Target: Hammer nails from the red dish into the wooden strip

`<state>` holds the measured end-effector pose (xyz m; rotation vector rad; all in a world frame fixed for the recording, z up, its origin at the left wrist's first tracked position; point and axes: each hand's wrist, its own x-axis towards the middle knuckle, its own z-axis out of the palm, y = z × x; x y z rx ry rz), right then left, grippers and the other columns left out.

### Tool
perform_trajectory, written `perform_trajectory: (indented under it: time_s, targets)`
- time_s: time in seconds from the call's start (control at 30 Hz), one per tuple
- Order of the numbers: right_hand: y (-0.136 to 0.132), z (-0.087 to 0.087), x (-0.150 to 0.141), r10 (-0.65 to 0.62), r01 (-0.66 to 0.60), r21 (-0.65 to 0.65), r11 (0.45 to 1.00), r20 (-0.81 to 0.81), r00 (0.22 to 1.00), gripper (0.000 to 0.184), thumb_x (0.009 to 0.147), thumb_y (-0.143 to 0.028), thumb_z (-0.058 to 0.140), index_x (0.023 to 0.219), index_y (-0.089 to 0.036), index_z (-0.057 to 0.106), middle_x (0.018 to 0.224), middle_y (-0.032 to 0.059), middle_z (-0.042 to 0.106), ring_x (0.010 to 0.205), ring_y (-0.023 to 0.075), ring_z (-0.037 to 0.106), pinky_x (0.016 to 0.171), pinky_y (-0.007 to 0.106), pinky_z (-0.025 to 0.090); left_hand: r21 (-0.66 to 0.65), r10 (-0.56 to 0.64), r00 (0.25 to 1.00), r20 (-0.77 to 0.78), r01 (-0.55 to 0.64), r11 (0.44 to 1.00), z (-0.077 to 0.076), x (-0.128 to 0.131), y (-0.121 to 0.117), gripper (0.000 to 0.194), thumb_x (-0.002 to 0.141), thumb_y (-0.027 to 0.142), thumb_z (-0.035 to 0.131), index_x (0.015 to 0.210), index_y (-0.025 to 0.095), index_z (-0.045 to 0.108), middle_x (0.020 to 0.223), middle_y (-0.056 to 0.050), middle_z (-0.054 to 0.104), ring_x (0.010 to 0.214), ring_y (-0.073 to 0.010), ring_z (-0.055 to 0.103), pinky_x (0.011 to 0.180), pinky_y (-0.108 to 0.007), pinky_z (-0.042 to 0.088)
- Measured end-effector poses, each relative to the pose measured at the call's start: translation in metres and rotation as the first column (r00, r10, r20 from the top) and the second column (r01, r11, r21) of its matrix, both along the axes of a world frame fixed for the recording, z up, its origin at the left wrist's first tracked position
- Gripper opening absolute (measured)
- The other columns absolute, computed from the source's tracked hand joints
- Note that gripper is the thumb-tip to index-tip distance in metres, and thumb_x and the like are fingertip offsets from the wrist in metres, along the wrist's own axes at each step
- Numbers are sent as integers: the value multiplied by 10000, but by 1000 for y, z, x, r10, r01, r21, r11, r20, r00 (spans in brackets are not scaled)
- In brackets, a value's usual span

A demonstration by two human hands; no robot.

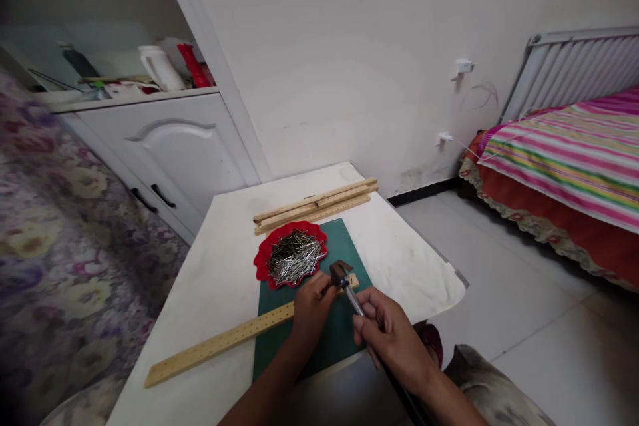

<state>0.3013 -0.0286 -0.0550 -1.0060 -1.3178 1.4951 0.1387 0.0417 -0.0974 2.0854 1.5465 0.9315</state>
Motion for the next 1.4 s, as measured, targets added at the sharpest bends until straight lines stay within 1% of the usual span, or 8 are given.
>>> perform_trajectory:
  time_s: [0.2, 0.4, 0.5, 0.63, 0.77, 0.97, 1.13, 1.4]
  targets:
    - [-1, 2, 0, 5, -5, -9, 1000, 12, 1000, 157, 868, -346, 511, 841, -201, 457, 611, -71, 513, 342, 23, 321, 329, 150, 240, -2, 10, 1000, -10, -10, 1000, 2, 1, -1, 211, 781, 185, 467, 571, 171, 485, 616, 27, 471, 599, -111, 467, 566, -224, 281]
    - [0, 0, 1, 24, -24, -13, 1000, -3, 1000, 167, 868, -351, 513, 852, -194, 460, 614, -66, 528, 324, 18, 334, 324, 149, 235, 11, 3, 1000, 13, -3, 1000, 0, -1, 0, 219, 800, 210, 472, 589, 173, 519, 627, 25, 493, 603, -108, 475, 561, -219, 295]
    - [1, 1, 4, 16, -16, -3, 1000, -40, 999, 181, 869, -362, 516, 885, -190, 465, 621, -60, 540, 325, 16, 337, 329, 150, 225, 16, -9, 1000, 29, 8, 1000, -1, -2, -1, 205, 813, 223, 479, 638, 180, 576, 665, 16, 540, 637, -112, 507, 583, -219, 326]
    - [3, 1, 9, -20, 21, 11, 1000, -61, 998, 188, 875, -365, 514, 907, -182, 481, 624, -54, 542, 334, 17, 349, 337, 151, 230, 3, -24, 994, 108, 24, 1000, 0, -2, -3, 161, 820, 248, 499, 754, 193, 635, 738, 4, 587, 681, -118, 539, 634, -224, 371]
    - [3, 0, 8, -18, 18, 4, 1000, -64, 998, 196, 874, -371, 517, 900, -181, 481, 620, -56, 533, 330, 13, 332, 334, 150, 227, -2, -13, 991, 130, 13, 1000, -1, -2, -3, 145, 810, 239, 510, 743, 187, 628, 733, 6, 572, 670, -115, 530, 632, -222, 369]
    - [2, -1, 2, 29, -30, -15, 999, -30, 999, 182, 870, -359, 520, 877, -181, 479, 624, -56, 534, 335, 14, 341, 333, 148, 233, -2, -8, 997, 74, 8, 1000, -4, -2, -1, 205, 813, 221, 476, 619, 174, 522, 650, 29, 477, 623, -101, 481, 572, -213, 309]
    - [2, -5, 0, 26, -26, -15, 1000, -12, 1000, 158, 876, -342, 509, 867, -189, 470, 623, -66, 527, 325, 13, 329, 322, 146, 231, -12, 3, 999, 51, -3, 1000, -3, -1, 1, 214, 791, 190, 463, 578, 168, 458, 623, 37, 430, 593, -93, 453, 557, -210, 283]
    - [-1, -1, -1, 38, -38, -21, 999, -1, 999, 182, 866, -363, 518, 856, -187, 469, 612, -66, 521, 328, 17, 329, 326, 148, 232, 2, 4, 1000, 22, -4, 1000, -5, -2, 0, 192, 801, 191, 473, 617, 171, 527, 628, 32, 462, 600, -99, 466, 551, -216, 279]
